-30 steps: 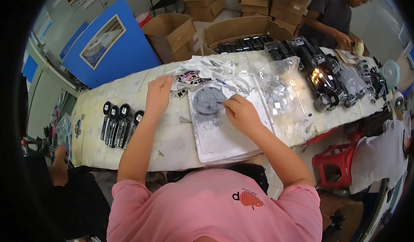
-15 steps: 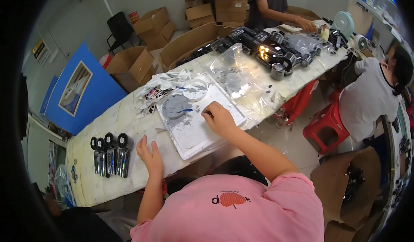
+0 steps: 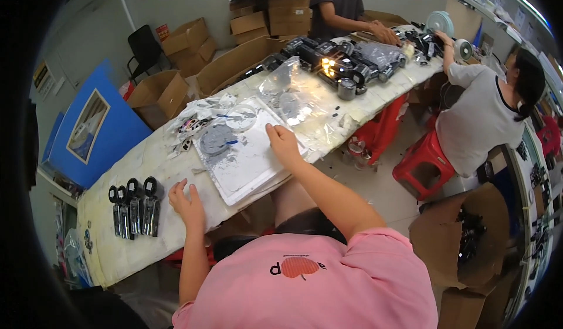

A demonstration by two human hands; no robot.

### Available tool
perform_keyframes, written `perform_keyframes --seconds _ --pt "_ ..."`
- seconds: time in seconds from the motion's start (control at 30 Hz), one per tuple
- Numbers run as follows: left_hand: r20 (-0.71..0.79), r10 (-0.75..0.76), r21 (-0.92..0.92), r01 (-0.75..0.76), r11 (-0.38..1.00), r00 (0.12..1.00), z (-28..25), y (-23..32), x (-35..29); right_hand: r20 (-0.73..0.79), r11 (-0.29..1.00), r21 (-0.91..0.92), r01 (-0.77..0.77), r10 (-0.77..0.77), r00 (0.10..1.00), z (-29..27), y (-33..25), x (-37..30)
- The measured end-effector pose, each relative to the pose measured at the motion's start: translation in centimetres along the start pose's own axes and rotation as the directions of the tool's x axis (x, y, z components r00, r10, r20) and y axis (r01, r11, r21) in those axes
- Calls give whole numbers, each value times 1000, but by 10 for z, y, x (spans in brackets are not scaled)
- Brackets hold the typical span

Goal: The person applies adhesive paste to small plastic electronic component housings using a brush tool.

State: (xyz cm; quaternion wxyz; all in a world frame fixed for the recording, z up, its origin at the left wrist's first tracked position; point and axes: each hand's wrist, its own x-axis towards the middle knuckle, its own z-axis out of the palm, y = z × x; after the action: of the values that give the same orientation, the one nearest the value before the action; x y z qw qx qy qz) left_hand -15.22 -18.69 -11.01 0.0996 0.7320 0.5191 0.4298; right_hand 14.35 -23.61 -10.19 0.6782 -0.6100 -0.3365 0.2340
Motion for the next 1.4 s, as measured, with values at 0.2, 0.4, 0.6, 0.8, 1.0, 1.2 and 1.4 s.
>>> perform_keyframes --seconds 0.2,0.4,0.6,0.8,1.0,1.2,1.4 --pt "-4 11 25 -11 1000 1000 -2 1 2 -5 997 -18 78 -78 997 4 -2 -1" --pt "36 -9 63 7 998 999 -1 2 2 45 987 -81 142 -139 989 5 -6 -5" --pt "98 -23 4 23 1000 995 -8 5 2 141 954 -175 244 -221 965 4 -15 -12" --pt "122 -13 -11 14 1000 992 -5 2 3 240 951 -199 235 -186 953 1 -17 -14" --pt "120 -41 16 40 999 992 -8 6 2 372 969 -135 207 -144 917 -13 -20 -9" --pt "147 -8 101 -7 995 989 -4 4 2 10 662 -478 577 -653 758 -133 -51 87" --pt "133 -61 150 41 988 989 -8 9 0 -232 578 -807 119 -496 836 -220 -42 147"
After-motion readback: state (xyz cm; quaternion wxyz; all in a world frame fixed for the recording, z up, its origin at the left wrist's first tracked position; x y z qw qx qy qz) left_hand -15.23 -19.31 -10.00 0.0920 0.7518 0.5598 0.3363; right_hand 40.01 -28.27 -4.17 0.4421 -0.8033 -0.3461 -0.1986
